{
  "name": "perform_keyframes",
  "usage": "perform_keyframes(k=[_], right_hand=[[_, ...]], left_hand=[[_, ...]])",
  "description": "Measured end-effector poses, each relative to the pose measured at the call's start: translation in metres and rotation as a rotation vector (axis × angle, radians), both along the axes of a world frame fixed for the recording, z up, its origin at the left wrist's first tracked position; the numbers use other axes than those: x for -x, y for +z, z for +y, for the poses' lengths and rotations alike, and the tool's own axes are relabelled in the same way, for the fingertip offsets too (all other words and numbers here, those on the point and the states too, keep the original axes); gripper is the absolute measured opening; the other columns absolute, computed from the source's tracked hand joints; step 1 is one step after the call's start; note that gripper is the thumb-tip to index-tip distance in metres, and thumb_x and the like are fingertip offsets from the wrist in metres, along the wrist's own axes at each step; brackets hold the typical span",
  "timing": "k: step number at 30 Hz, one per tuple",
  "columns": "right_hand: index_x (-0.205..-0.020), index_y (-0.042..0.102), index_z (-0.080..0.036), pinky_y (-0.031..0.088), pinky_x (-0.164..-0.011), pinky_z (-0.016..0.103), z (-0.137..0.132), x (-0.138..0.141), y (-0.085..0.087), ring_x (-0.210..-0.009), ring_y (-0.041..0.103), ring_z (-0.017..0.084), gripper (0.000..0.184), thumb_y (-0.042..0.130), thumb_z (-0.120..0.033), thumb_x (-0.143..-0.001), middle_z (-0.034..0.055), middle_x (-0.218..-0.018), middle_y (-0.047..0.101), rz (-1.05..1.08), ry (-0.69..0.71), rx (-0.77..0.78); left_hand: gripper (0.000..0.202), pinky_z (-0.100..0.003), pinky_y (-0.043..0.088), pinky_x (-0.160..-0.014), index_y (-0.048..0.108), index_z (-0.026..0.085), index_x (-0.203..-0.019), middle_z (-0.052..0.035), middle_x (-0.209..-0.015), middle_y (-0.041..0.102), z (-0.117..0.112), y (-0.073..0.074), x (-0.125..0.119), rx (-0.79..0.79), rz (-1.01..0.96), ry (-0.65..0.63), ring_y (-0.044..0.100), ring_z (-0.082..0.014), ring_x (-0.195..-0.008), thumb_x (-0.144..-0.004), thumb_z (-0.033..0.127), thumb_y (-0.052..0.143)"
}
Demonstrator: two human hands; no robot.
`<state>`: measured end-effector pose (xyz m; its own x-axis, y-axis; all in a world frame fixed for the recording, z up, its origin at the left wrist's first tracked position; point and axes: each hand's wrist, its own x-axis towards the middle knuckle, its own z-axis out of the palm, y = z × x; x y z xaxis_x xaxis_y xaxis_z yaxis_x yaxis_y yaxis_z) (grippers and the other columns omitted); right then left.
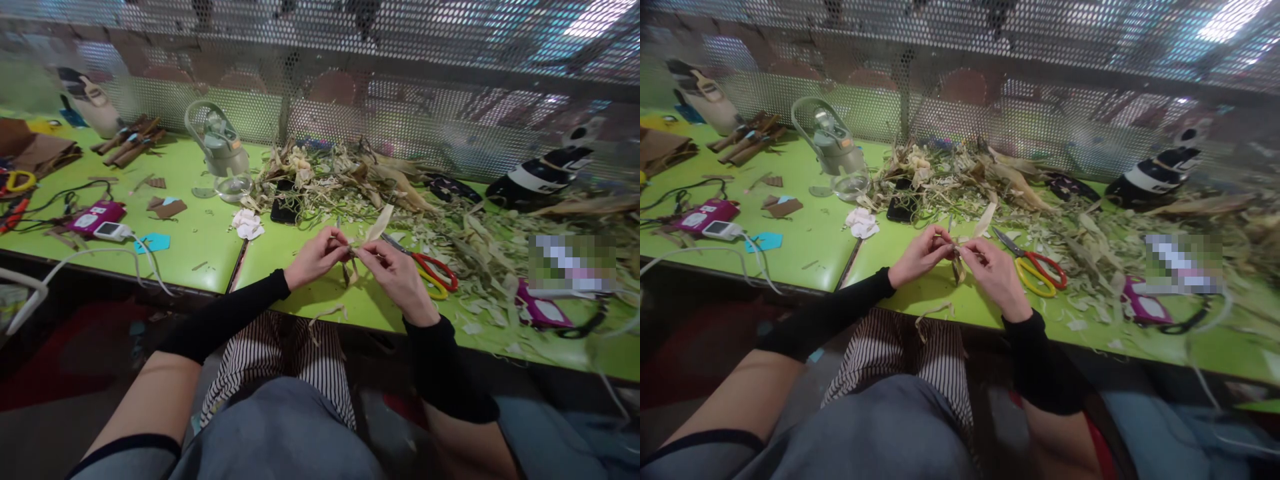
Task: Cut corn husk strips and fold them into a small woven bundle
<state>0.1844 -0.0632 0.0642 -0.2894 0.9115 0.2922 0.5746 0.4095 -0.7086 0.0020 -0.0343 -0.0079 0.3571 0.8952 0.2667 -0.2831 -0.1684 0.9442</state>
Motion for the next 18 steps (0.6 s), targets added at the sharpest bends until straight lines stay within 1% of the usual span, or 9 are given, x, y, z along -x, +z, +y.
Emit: perform_keyframes(k=[3,7,12,18], right_hand=[[-0.084,0.068,-0.022,0.040,-0.060,0.030,0.0003,-0.0030,0.0036,-0.063,0.055,0.016,0.027,0.062,-0.045,-0.096,0.0031,-0.077,0.070,-0.046,0.032,0.006],[-0.082,0.068,-0.022,0.038,-0.059,0.030,-0.0009,-0.0037,0.0061,-0.060,0.052,0.015,0.026,0.060,-0.042,-0.096,0.0017,-0.072,0.068,-0.124,0.061,0.019],[-0.080,0.065,-0.022,0.038,-0.058,0.029,-0.0027,-0.0023,0.0043,-0.061,0.054,0.016,0.023,0.060,-0.039,-0.094,0.0033,-0.074,0.069,-0.126,-0.027,-0.026],[-0.077,0.062,-0.022,0.039,-0.059,0.030,-0.0043,-0.0009,0.0015,-0.060,0.052,0.015,0.025,0.059,-0.040,-0.094,0.0023,-0.070,0.065,-0.137,-0.062,-0.019]], left_hand=[[0.017,-0.025,0.058,-0.081,0.052,0.016,-0.099,0.0019,-0.084,0.066,0.0023,0.0003,0.0009,0.043,-0.008,-0.041,0.071,-0.0089,-0.078,-0.102,0.023,0.067],[0.017,-0.026,0.059,-0.086,0.057,0.015,-0.099,0.0009,-0.089,0.066,0.0027,0.0021,0.0027,0.067,-0.011,-0.085,0.070,-0.0079,-0.081,-0.100,0.025,0.071],[0.016,-0.027,0.059,-0.087,0.059,0.014,-0.102,-0.0007,-0.092,0.068,0.0023,0.0040,0.0046,0.105,-0.026,-0.117,0.071,-0.0078,-0.082,-0.100,0.023,0.072],[0.019,-0.028,0.058,-0.089,0.058,0.013,-0.100,-0.0002,-0.091,0.069,0.0017,0.0045,0.0047,0.136,-0.032,-0.144,0.071,-0.0084,-0.084,-0.094,0.016,0.076]])
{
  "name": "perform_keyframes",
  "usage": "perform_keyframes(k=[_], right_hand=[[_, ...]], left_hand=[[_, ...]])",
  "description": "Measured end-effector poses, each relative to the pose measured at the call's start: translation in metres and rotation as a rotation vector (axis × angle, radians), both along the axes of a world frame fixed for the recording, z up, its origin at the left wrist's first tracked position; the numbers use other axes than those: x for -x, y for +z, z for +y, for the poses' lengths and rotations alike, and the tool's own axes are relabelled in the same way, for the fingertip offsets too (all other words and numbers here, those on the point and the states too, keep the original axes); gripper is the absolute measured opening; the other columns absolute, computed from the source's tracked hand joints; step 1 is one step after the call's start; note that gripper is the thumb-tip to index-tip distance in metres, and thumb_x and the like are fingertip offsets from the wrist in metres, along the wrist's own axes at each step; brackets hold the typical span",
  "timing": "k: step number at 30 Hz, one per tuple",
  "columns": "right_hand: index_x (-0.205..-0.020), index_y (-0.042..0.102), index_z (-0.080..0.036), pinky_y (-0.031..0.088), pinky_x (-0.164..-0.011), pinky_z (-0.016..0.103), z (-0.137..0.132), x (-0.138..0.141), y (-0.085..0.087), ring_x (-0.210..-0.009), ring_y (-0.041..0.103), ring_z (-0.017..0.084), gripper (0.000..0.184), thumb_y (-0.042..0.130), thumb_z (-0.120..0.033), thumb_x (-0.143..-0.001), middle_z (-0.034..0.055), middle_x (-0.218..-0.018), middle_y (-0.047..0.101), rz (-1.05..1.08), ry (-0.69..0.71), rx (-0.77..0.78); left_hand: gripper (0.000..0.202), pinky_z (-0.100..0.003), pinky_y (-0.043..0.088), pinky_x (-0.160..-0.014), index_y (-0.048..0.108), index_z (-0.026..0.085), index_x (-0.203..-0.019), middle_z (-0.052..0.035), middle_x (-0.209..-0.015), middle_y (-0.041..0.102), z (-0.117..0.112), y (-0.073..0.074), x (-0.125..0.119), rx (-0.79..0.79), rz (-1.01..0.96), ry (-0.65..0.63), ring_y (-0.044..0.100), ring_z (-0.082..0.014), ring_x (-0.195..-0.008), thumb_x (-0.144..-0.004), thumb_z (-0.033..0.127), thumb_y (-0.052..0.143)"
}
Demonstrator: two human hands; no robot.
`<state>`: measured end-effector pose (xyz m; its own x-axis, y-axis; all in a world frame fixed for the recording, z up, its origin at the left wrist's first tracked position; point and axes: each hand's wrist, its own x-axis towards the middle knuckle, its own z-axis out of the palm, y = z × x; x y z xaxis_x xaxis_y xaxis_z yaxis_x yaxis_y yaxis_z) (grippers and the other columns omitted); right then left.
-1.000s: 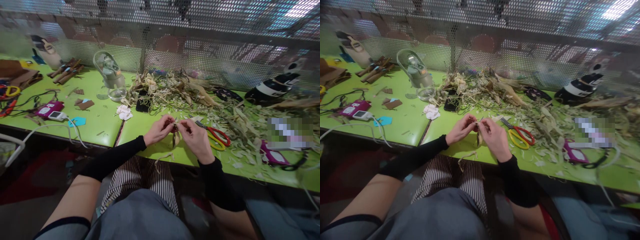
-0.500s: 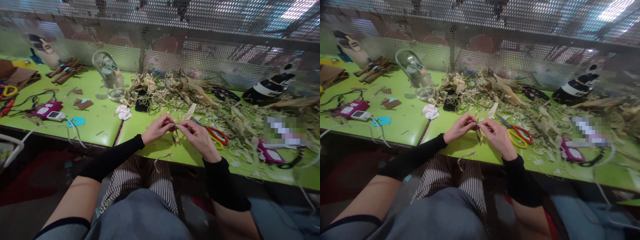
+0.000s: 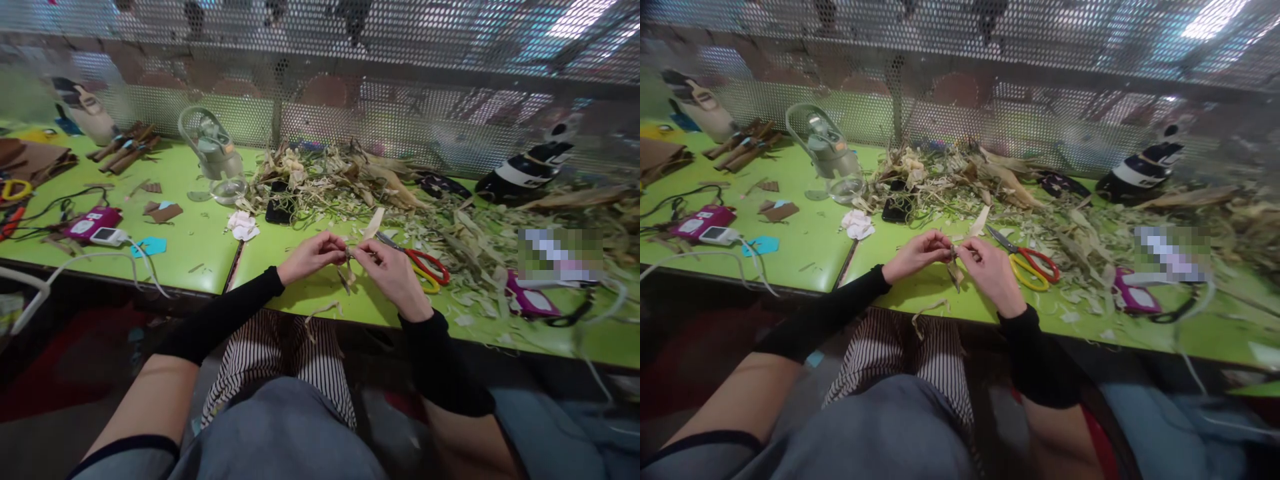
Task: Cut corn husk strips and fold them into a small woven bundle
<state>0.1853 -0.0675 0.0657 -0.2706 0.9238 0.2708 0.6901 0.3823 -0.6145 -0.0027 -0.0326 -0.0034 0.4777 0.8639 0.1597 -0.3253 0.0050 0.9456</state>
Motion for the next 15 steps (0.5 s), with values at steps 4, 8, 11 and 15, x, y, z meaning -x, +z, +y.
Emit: perform_keyframes(k=[4,8,11,15], right_hand=[[-0.078,0.062,-0.022,0.037,-0.059,0.030,-0.001,-0.002,0.004,-0.061,0.052,0.016,0.026,0.057,-0.041,-0.096,0.0021,-0.072,0.065,-0.009,0.057,0.017],[-0.080,0.066,-0.022,0.037,-0.059,0.030,0.001,-0.010,0.013,-0.061,0.051,0.016,0.032,0.057,-0.047,-0.097,0.0013,-0.071,0.065,-0.035,0.183,0.131],[-0.078,0.067,-0.022,0.036,-0.058,0.030,0.001,-0.014,0.017,-0.060,0.050,0.016,0.034,0.059,-0.050,-0.097,0.0011,-0.068,0.064,-0.046,0.204,0.141],[-0.079,0.067,-0.023,0.039,-0.061,0.030,-0.001,-0.014,0.016,-0.064,0.055,0.017,0.032,0.059,-0.047,-0.097,0.0024,-0.071,0.067,-0.071,0.237,0.105]], left_hand=[[0.023,-0.031,0.058,-0.091,0.059,0.013,-0.098,-0.0005,-0.090,0.070,0.000,-0.001,0.000,0.016,0.008,-0.007,0.073,-0.0103,-0.087,-0.090,0.016,0.080],[0.024,-0.035,0.059,-0.095,0.062,0.012,-0.099,-0.0021,-0.092,0.072,0.001,0.000,0.002,0.020,-0.008,-0.071,0.073,-0.0118,-0.088,-0.090,0.024,0.081],[0.025,-0.038,0.059,-0.095,0.065,0.011,-0.099,-0.0032,-0.092,0.073,0.001,0.002,0.003,0.017,-0.005,-0.112,0.072,-0.0121,-0.086,-0.090,0.028,0.081],[0.026,-0.039,0.059,-0.096,0.066,0.011,-0.098,-0.0030,-0.092,0.071,0.000,0.004,0.001,0.040,0.022,-0.123,0.071,-0.0119,-0.085,-0.091,0.031,0.082]])
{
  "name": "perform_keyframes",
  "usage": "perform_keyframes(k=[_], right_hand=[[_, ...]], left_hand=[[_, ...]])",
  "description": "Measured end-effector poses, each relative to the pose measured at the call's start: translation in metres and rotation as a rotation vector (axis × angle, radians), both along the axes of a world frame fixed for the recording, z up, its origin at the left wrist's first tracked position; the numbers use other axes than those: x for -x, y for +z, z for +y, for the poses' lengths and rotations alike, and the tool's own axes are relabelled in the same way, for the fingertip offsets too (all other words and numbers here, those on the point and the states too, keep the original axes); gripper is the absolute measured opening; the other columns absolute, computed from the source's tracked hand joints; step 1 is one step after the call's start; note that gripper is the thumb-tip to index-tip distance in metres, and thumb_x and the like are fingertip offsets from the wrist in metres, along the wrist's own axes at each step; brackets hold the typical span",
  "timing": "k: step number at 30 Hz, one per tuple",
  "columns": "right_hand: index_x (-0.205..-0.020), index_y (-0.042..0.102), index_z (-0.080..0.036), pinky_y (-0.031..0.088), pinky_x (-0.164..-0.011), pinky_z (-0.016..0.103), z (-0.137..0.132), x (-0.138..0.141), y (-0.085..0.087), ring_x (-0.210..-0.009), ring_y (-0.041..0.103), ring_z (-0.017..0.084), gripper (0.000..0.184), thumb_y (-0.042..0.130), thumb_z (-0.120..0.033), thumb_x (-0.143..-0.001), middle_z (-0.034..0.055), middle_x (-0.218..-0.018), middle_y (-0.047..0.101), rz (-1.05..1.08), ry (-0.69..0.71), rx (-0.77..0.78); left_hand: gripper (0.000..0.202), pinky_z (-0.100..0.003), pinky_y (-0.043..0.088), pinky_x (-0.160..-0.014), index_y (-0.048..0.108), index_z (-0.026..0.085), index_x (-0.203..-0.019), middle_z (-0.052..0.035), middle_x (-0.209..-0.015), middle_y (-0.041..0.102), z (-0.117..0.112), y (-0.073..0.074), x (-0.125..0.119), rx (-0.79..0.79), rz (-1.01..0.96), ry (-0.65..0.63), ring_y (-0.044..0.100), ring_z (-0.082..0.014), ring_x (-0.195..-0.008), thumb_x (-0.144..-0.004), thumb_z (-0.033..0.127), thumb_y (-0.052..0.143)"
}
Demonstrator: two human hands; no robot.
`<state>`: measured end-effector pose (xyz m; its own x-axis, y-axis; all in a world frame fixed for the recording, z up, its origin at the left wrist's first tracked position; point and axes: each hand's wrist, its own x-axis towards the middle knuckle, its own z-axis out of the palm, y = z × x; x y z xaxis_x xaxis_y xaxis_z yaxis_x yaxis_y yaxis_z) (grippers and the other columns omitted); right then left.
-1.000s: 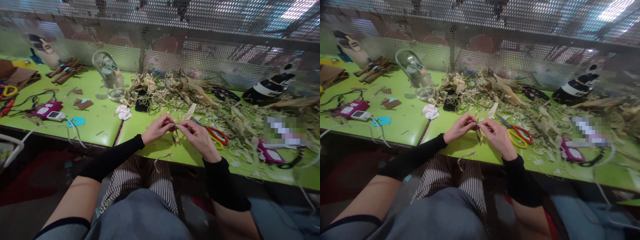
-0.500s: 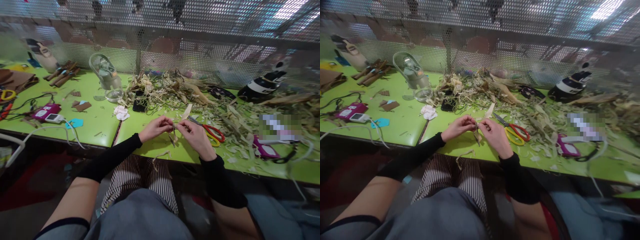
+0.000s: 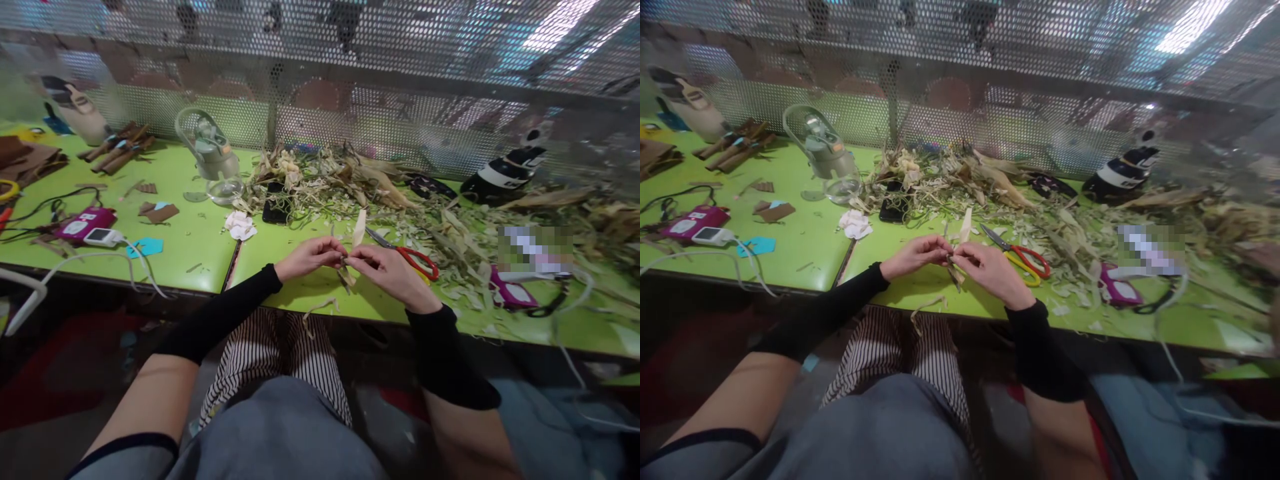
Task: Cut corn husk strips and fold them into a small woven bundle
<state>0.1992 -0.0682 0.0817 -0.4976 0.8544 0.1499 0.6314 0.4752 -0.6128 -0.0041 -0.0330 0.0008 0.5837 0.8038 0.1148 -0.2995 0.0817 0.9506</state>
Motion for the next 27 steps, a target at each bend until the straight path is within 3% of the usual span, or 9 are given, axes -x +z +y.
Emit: perform_keyframes(k=[3,7,13,20,27], right_hand=[[-0.080,0.069,-0.023,0.042,-0.063,0.031,-0.001,0.003,-0.005,-0.066,0.057,0.018,0.029,0.060,-0.045,-0.098,0.0034,-0.074,0.069,-0.009,0.015,-0.031],[-0.083,0.066,-0.023,0.040,-0.062,0.031,-0.002,0.008,-0.014,-0.064,0.055,0.018,0.028,0.058,-0.043,-0.100,0.0048,-0.077,0.070,0.024,-0.105,-0.144],[-0.082,0.064,-0.023,0.038,-0.060,0.031,0.001,0.012,-0.025,-0.063,0.055,0.017,0.035,0.057,-0.053,-0.100,0.0038,-0.074,0.067,0.096,-0.204,-0.179],[-0.081,0.067,-0.023,0.037,-0.057,0.030,0.003,0.010,-0.022,-0.059,0.053,0.016,0.029,0.060,-0.047,-0.097,0.0025,-0.071,0.069,0.082,-0.165,-0.096],[-0.077,0.064,-0.023,0.035,-0.054,0.028,0.003,0.016,-0.032,-0.057,0.051,0.015,0.036,0.060,-0.054,-0.095,0.0024,-0.068,0.066,0.166,-0.312,-0.127]], left_hand=[[0.030,-0.036,0.059,-0.094,0.065,0.011,-0.097,-0.0016,-0.089,0.070,0.000,0.000,-0.002,0.033,0.001,0.017,0.070,-0.0105,-0.083,-0.090,0.033,0.083],[0.032,-0.036,0.060,-0.094,0.059,0.013,-0.096,0.0012,-0.085,0.069,0.000,0.000,-0.002,0.098,-0.007,0.075,0.070,-0.0084,-0.078,-0.092,0.034,0.082],[0.025,-0.038,0.059,-0.098,0.061,0.011,-0.097,0.0011,-0.087,0.070,0.000,0.004,0.000,0.175,-0.012,0.099,0.070,-0.0074,-0.077,-0.091,0.024,0.082],[0.028,-0.031,0.059,-0.089,0.065,0.011,-0.096,0.0004,-0.087,0.071,0.001,0.000,-0.001,0.115,0.009,0.137,0.068,-0.0073,-0.077,-0.088,0.029,0.084],[0.030,-0.030,0.061,-0.085,0.062,0.012,-0.102,-0.0007,-0.086,0.075,0.001,-0.003,-0.003,0.067,0.018,0.114,0.073,-0.0092,-0.078,-0.087,0.024,0.086]])
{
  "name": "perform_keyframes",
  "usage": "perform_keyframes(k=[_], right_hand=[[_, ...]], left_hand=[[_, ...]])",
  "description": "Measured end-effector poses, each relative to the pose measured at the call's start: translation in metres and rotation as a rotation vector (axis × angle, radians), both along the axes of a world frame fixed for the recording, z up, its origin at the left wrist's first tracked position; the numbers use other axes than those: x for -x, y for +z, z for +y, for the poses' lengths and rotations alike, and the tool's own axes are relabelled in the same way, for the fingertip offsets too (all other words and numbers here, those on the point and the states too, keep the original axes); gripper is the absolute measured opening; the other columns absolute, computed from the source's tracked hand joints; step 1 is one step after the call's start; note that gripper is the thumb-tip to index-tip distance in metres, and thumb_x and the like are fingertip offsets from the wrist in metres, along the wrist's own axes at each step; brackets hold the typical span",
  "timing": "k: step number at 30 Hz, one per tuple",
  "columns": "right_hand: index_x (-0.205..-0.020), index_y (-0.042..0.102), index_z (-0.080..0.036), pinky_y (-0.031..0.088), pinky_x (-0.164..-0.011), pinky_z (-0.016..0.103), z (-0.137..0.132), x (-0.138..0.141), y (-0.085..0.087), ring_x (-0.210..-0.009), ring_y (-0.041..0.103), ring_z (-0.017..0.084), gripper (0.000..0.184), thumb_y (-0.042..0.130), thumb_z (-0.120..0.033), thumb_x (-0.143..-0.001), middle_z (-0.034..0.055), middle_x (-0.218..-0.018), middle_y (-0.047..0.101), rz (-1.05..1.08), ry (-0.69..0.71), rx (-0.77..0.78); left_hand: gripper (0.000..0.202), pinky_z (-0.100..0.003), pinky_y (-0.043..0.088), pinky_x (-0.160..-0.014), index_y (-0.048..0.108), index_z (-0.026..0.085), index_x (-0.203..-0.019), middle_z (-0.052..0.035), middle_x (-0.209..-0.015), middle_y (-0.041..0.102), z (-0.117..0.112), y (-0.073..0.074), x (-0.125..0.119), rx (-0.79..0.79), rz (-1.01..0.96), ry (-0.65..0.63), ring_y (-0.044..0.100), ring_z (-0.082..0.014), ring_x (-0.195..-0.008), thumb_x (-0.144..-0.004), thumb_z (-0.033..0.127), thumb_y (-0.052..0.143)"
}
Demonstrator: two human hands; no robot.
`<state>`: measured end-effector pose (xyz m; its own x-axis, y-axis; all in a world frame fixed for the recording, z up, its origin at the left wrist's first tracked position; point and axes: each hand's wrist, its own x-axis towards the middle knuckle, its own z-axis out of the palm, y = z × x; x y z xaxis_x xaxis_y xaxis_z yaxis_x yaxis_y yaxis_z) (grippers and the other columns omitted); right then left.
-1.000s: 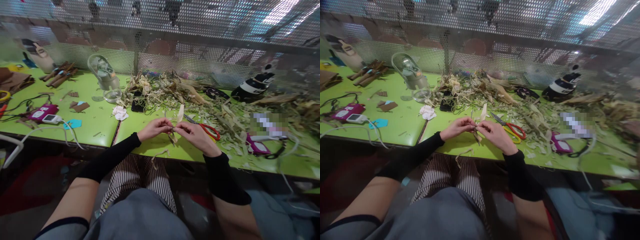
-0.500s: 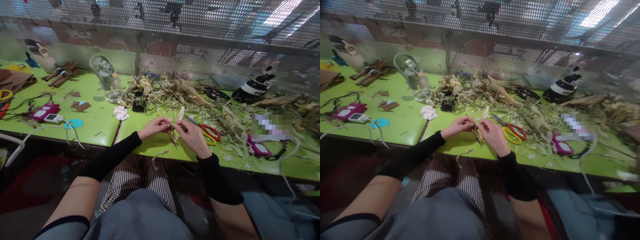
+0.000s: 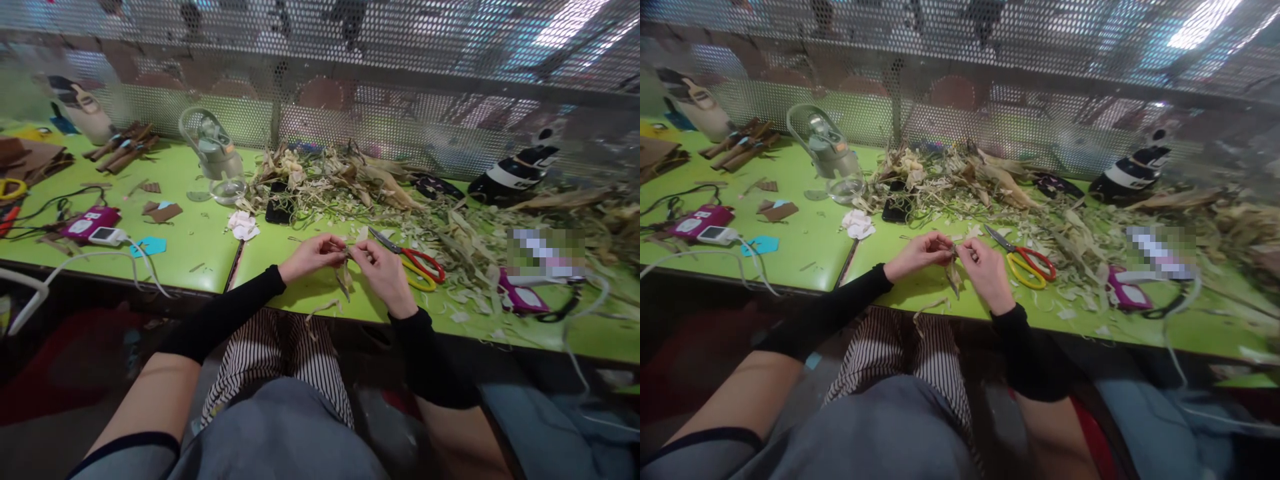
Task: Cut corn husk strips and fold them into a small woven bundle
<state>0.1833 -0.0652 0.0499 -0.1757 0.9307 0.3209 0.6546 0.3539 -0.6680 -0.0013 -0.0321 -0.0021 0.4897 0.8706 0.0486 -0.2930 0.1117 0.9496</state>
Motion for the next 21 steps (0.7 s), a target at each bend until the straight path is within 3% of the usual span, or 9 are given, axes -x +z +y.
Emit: perform_keyframes(k=[5,11,18,21], right_hand=[[-0.076,0.064,-0.022,0.034,-0.057,0.029,-0.001,-0.001,0.001,-0.060,0.050,0.015,0.038,0.063,-0.056,-0.094,0.0015,-0.069,0.063,0.022,0.029,0.074],[-0.080,0.065,-0.022,0.027,-0.052,0.028,0.003,-0.010,0.001,-0.055,0.036,0.011,0.047,0.068,-0.068,-0.089,-0.0048,-0.063,0.048,0.205,0.204,0.404],[-0.079,0.069,-0.022,0.040,-0.060,0.030,0.008,-0.016,0.007,-0.065,0.051,0.016,0.044,0.067,-0.065,-0.092,0.0005,-0.071,0.062,0.052,0.297,0.255],[-0.082,0.071,-0.022,0.039,-0.061,0.030,0.015,-0.019,0.010,-0.066,0.052,0.016,0.041,0.066,-0.061,-0.093,0.0011,-0.073,0.064,-0.011,0.317,0.236]], left_hand=[[0.014,-0.025,0.060,-0.081,0.062,0.011,-0.101,-0.0001,-0.079,0.074,-0.002,0.003,0.001,-0.002,0.036,0.010,0.072,-0.0069,-0.074,-0.095,0.016,0.074],[0.014,-0.024,0.059,-0.080,0.063,0.011,-0.098,0.0010,-0.080,0.072,-0.002,0.003,0.000,-0.052,0.055,0.011,0.071,-0.0063,-0.072,-0.092,0.012,0.075],[0.013,-0.031,0.061,-0.085,0.062,0.011,-0.095,0.0019,-0.075,0.070,-0.002,0.006,0.000,0.037,0.097,-0.050,0.071,-0.0080,-0.071,-0.093,0.013,0.074],[0.009,-0.033,0.062,-0.089,0.062,0.011,-0.095,0.0007,-0.076,0.071,-0.001,0.010,0.001,0.098,0.087,-0.075,0.073,-0.0085,-0.073,-0.097,0.014,0.070]])
